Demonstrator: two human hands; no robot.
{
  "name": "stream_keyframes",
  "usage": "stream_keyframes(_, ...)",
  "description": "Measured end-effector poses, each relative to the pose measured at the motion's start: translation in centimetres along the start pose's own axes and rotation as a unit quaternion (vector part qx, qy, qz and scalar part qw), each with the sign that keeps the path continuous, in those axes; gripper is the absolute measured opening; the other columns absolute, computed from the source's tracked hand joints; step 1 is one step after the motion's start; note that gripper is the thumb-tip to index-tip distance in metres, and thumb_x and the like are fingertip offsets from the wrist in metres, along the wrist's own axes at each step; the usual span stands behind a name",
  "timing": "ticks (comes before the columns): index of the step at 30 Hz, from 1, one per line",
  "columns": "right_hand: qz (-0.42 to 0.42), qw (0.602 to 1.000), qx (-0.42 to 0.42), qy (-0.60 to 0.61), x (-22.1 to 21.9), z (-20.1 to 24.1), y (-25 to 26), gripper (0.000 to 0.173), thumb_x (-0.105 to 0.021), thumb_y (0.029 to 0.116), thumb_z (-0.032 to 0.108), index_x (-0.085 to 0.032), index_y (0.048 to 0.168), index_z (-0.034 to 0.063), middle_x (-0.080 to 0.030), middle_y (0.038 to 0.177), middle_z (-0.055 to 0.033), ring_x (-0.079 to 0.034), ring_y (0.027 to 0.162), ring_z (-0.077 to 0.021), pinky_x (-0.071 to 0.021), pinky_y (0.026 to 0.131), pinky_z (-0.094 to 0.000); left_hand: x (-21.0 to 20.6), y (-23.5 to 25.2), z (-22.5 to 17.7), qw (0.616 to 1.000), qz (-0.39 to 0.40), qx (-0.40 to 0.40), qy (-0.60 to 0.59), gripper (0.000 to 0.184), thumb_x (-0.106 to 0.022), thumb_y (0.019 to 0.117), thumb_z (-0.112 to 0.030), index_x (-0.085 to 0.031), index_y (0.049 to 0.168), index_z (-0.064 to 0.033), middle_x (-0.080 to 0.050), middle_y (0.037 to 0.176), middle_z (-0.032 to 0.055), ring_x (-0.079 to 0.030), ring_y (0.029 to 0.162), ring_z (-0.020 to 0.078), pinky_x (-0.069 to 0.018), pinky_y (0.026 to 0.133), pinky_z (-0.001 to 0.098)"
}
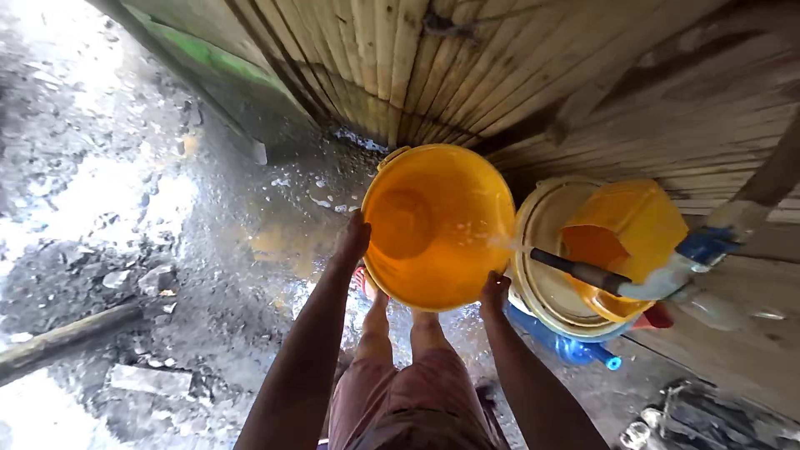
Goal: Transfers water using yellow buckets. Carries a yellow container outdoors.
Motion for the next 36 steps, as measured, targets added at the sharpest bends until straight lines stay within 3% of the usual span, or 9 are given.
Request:
stream_keyframes(4,0.025,0.999,-0.03,0.01,0.5,-0.8,0.2,0.049,-0.051,0.1081,0.028,-0.043,0.145,-0.0035,-0.058,0.134,-0.0298,-0.059,0.123,-0.041,-0.0488,0.102,-0.0577,0.0,-0.7,-2.4,1.0,-0.009,-0.022,0.01,0.044,-0.052,0.1064,-0.024,-0.048,0.148,-0.0104,-0.067,0.122,0.0248,-0.067,0.11,0.0437,-0.0514,0.093,0.0679)
stream_keyframes(13,0.099,0.99,-0.022,0.099,-2.3,-1.7,0.0,0.047,-0.05,0.1081,0.032,-0.047,0.14,-0.0015,-0.063,0.125,-0.0257,-0.065,0.111,-0.036,-0.0554,0.091,-0.0557,4.4,-1.0,-8.9,0.997,-0.039,-0.054,0.048,0.044,-0.052,0.1057,-0.023,-0.05,0.147,-0.0091,-0.067,0.12,0.0271,-0.066,0.109,0.0465,-0.0503,0.09,0.0709)
stream_keyframes(20,0.115,0.984,-0.08,0.109,-3.2,-3.5,1.0,0.047,-0.045,0.11,0.033,-0.043,0.144,0.0014,-0.059,0.131,-0.0273,-0.063,0.114,-0.0388,-0.0544,0.089,-0.0587,3.3,-1.0,-13.0,0.994,-0.029,-0.059,0.091,0.042,-0.055,0.1033,-0.024,-0.056,0.143,-0.0108,-0.07,0.109,0.0234,-0.069,0.099,0.0424,-0.0528,0.085,0.0685)
stream_keyframes(24,0.136,0.971,-0.109,0.163,-4.0,-3.9,0.8,0.046,-0.048,0.1091,0.032,-0.042,0.146,0.0043,-0.061,0.126,-0.0258,-0.066,0.105,-0.0369,-0.0571,0.082,-0.0563,3.1,0.5,-14.9,0.992,-0.017,-0.062,0.108,0.044,-0.054,0.1034,-0.024,-0.054,0.146,-0.0121,-0.07,0.113,0.0225,-0.068,0.105,0.0412,-0.0512,0.091,0.0673)
stream_keyframes(29,0.192,0.947,-0.143,0.215,-5.0,-1.8,-0.9,0.041,-0.053,0.1073,0.023,-0.044,0.145,0.0085,-0.061,0.121,-0.0246,-0.067,0.098,-0.036,-0.0583,0.074,-0.0531,5.5,2.7,-13.9,0.992,-0.038,-0.053,0.112,0.042,-0.053,0.1038,-0.024,-0.056,0.144,-0.0137,-0.069,0.117,0.0239,-0.067,0.109,0.0435,-0.0495,0.092,0.0703)
stream_keyframes(32,0.184,0.959,-0.073,0.202,-3.8,1.0,-1.6,0.041,-0.055,0.1045,0.018,-0.045,0.142,0.0034,-0.064,0.115,-0.0233,-0.067,0.097,-0.0325,-0.0582,0.076,-0.0509,7.2,2.2,-10.8,0.995,-0.065,-0.043,0.068,0.044,-0.054,0.1048,-0.025,-0.053,0.147,-0.0134,-0.067,0.122,0.0253,-0.066,0.11,0.0451,-0.0503,0.091,0.0697)
stream_keyframes(36,0.165,0.968,0.024,0.185,-2.4,3.8,-2.4,0.041,-0.061,0.0984,0.013,-0.05,0.135,-0.0016,-0.066,0.111,-0.02,-0.068,0.097,-0.0275,-0.0583,0.082,-0.0474,8.3,1.5,-3.9,0.995,-0.095,-0.014,0.01,0.043,-0.056,0.1061,-0.023,-0.052,0.145,-0.0047,-0.066,0.124,0.0271,-0.066,0.111,0.0421,-0.0507,0.096,0.0646)
Point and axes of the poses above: each hand's wrist, its own y-axis towards the middle knuckle, its own x-axis out of the back of the hand, z = x × y, the point moved 10 cm from there along y, towards the middle knuckle
